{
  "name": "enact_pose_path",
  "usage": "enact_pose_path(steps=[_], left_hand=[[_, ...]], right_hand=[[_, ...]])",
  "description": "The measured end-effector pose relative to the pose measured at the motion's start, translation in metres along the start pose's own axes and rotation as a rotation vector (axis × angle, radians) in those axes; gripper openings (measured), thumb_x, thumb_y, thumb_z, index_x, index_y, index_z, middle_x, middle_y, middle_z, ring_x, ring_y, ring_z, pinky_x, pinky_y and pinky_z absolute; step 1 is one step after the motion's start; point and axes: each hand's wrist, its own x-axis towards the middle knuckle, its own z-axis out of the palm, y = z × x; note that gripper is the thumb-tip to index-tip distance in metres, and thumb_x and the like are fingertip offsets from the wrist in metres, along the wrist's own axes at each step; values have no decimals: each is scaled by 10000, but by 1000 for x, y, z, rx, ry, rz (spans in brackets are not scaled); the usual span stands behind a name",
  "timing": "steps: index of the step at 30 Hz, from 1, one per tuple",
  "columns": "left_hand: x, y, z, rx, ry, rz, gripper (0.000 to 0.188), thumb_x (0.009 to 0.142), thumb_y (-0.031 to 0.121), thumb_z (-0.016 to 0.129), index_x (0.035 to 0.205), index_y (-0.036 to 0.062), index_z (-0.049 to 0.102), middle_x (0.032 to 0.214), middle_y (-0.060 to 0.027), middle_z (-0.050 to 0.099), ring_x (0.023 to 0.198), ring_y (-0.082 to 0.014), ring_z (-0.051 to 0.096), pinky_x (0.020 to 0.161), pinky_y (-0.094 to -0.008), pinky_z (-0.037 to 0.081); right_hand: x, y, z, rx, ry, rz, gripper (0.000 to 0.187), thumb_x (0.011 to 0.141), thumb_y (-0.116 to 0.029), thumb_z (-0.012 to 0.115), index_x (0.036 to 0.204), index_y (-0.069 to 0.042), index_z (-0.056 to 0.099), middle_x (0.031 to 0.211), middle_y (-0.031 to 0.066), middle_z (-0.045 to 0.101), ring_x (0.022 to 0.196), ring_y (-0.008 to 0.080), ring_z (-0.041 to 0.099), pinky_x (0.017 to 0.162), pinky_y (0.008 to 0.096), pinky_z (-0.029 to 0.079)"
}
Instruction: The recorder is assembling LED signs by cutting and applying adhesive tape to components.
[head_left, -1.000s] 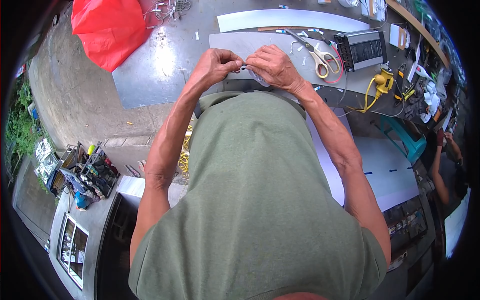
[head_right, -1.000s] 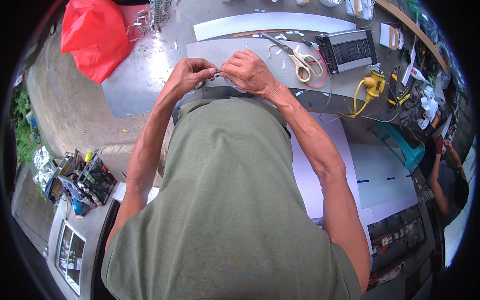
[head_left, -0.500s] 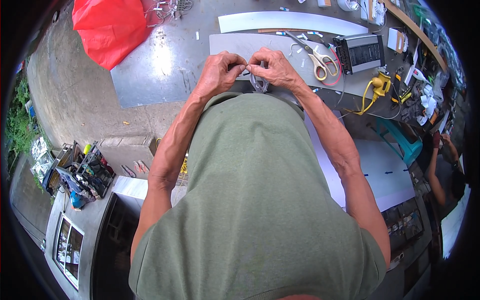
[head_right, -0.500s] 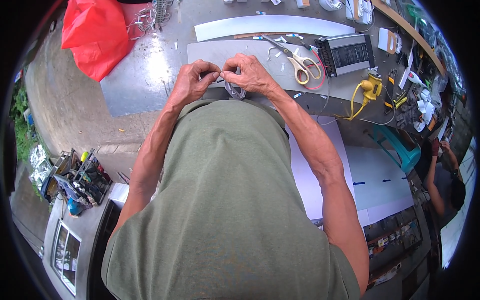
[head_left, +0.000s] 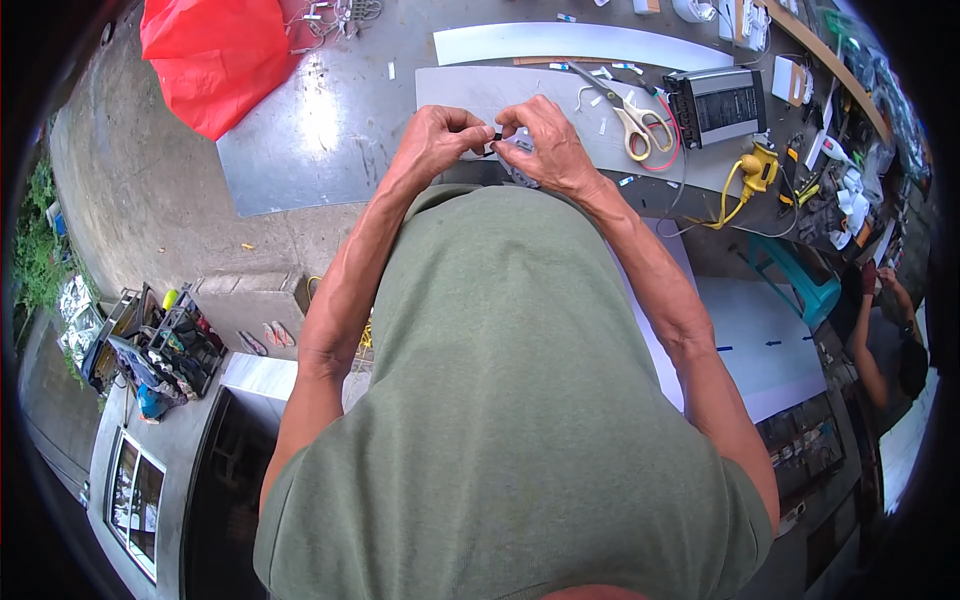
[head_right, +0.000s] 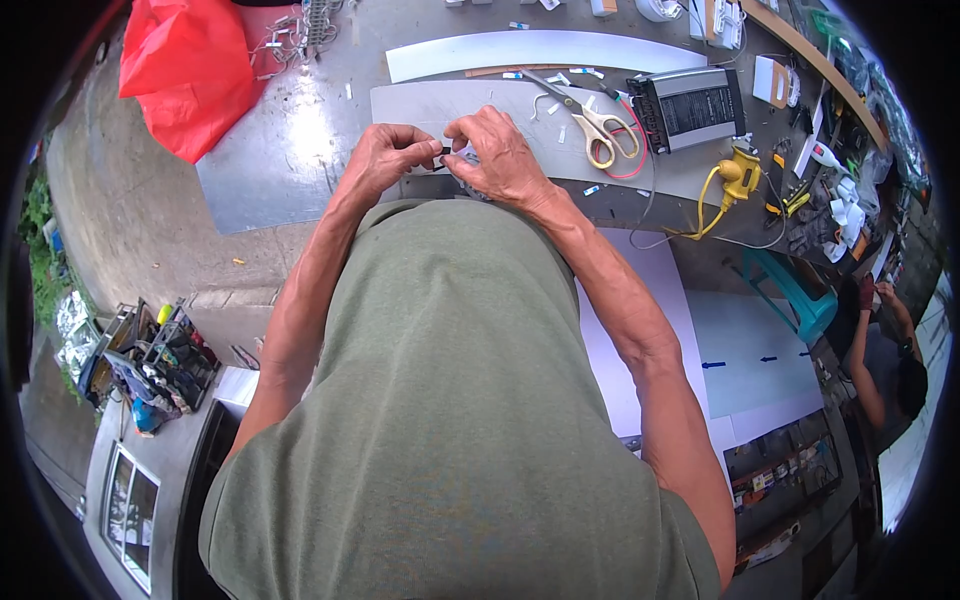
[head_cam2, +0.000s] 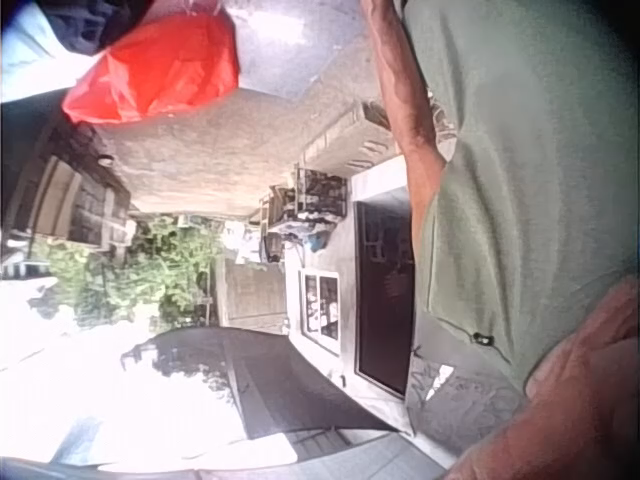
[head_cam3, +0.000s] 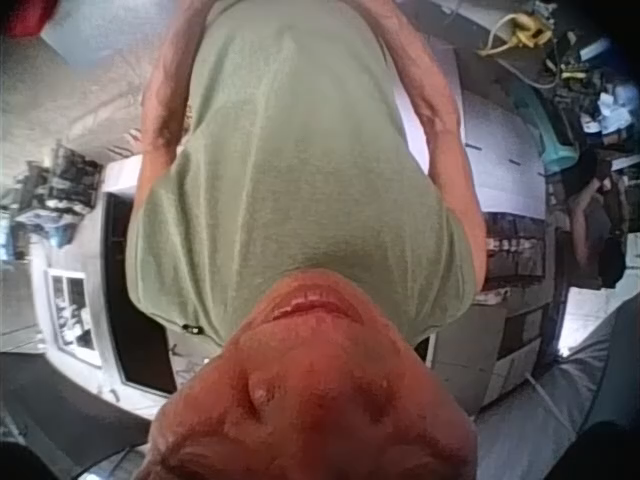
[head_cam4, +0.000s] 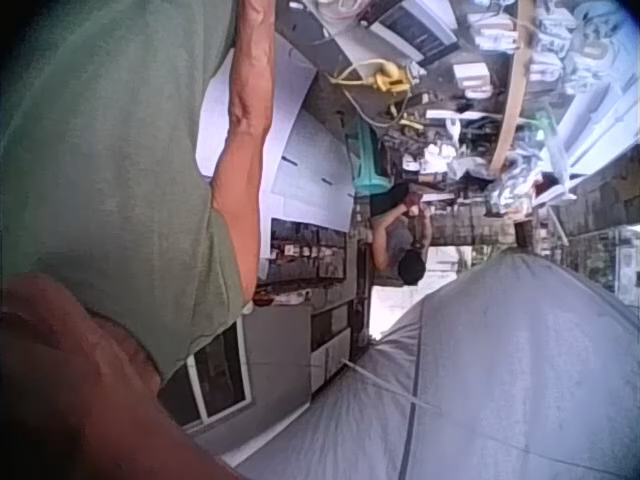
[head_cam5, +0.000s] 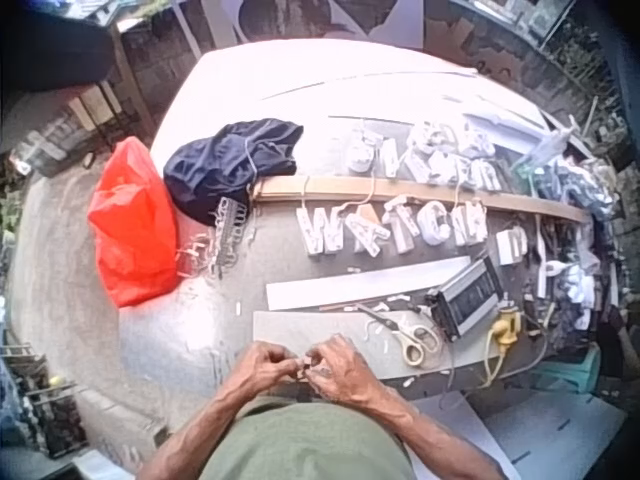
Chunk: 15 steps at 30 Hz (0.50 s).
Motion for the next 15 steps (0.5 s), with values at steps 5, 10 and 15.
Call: enact_pose_path(steps=[5,10,15], left_hand=[[1,-5,3,-152,35,-57,295,861,299,750,924,12,782,772,-70,722,739,-141,624,658,-313,475],[2,-1,5,-201,84,-89,284,860,281,753,895,0,772,758,-72,710,707,-136,597,631,-306,451],[2,-2,7,-214,151,-102,262,874,257,749,865,-4,764,759,-77,713,705,-135,611,629,-292,462]], right_hand=[[-1,-1,5,31,107,-74,221,796,-109,765,971,-87,633,879,27,638,911,222,601,856,380,444],[3,-4,9,17,185,-140,201,791,-95,767,953,-101,649,882,23,641,953,210,609,866,390,429],[2,-2,14,-8,215,-68,182,788,-125,783,938,-114,681,881,15,649,961,200,606,881,370,406]])
